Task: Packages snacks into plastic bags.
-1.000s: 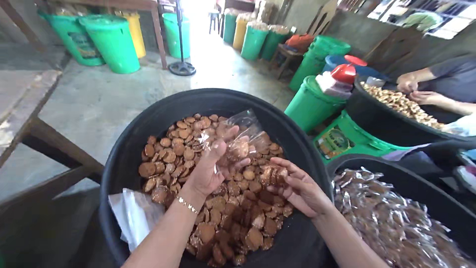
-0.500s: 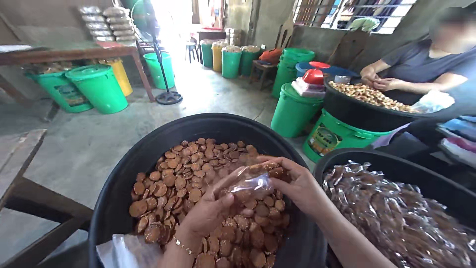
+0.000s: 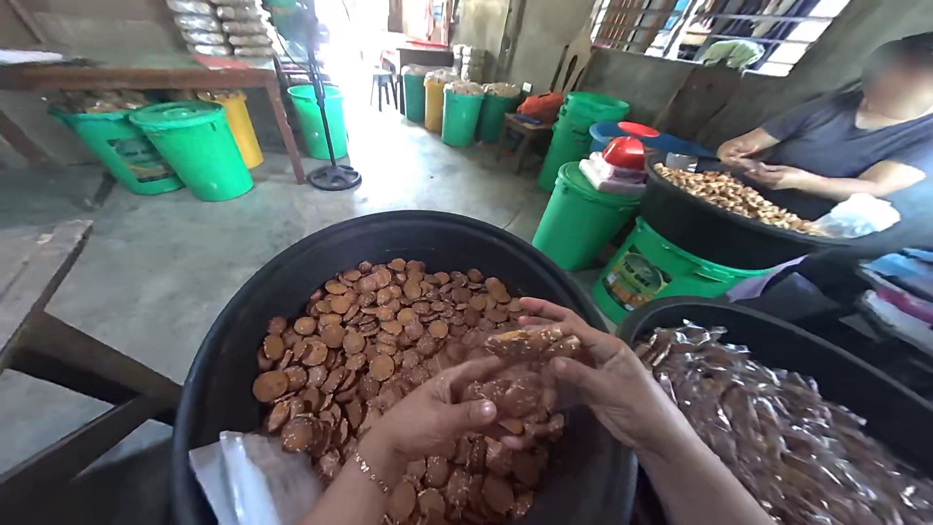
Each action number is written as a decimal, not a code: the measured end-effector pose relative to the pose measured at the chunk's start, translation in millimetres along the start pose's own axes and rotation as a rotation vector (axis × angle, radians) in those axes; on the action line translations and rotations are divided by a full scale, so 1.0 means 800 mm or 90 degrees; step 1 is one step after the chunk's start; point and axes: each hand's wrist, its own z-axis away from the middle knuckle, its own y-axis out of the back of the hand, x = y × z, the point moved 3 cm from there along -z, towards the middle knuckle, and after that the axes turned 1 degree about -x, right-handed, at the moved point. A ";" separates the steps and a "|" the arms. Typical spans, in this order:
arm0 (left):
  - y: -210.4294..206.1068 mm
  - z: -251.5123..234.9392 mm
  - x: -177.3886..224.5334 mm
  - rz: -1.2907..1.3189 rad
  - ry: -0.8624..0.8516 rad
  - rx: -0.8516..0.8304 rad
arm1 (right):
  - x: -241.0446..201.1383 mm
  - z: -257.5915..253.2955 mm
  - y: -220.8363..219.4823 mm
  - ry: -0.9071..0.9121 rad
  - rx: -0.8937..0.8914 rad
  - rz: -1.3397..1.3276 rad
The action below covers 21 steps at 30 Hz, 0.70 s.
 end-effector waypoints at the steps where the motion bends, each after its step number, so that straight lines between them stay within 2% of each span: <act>1: -0.006 -0.001 -0.003 0.012 0.001 0.020 | 0.000 0.000 -0.004 0.012 -0.068 0.026; 3: -0.013 -0.001 -0.007 0.062 0.001 0.051 | -0.004 0.001 -0.008 0.057 -0.164 0.149; 4: -0.015 0.000 -0.008 0.076 0.006 0.040 | -0.007 0.002 -0.009 0.085 -0.149 0.215; 6: -0.018 0.001 -0.012 0.073 0.037 0.002 | -0.010 0.004 -0.010 0.129 -0.037 0.304; 9: -0.022 0.002 -0.017 0.063 0.077 -0.080 | -0.014 0.007 -0.016 0.136 0.040 0.287; 11: -0.022 0.003 -0.016 0.070 0.071 -0.067 | -0.017 0.007 -0.013 0.146 -0.006 0.250; 16: -0.023 -0.003 -0.015 0.166 -0.022 0.095 | -0.033 -0.003 0.006 0.167 -0.171 0.283; 19: -0.037 -0.009 -0.009 0.197 0.000 0.275 | -0.042 -0.004 0.019 0.109 -0.191 0.296; 21: -0.044 -0.014 -0.009 0.227 0.001 0.344 | -0.044 -0.001 0.020 0.080 -0.173 0.330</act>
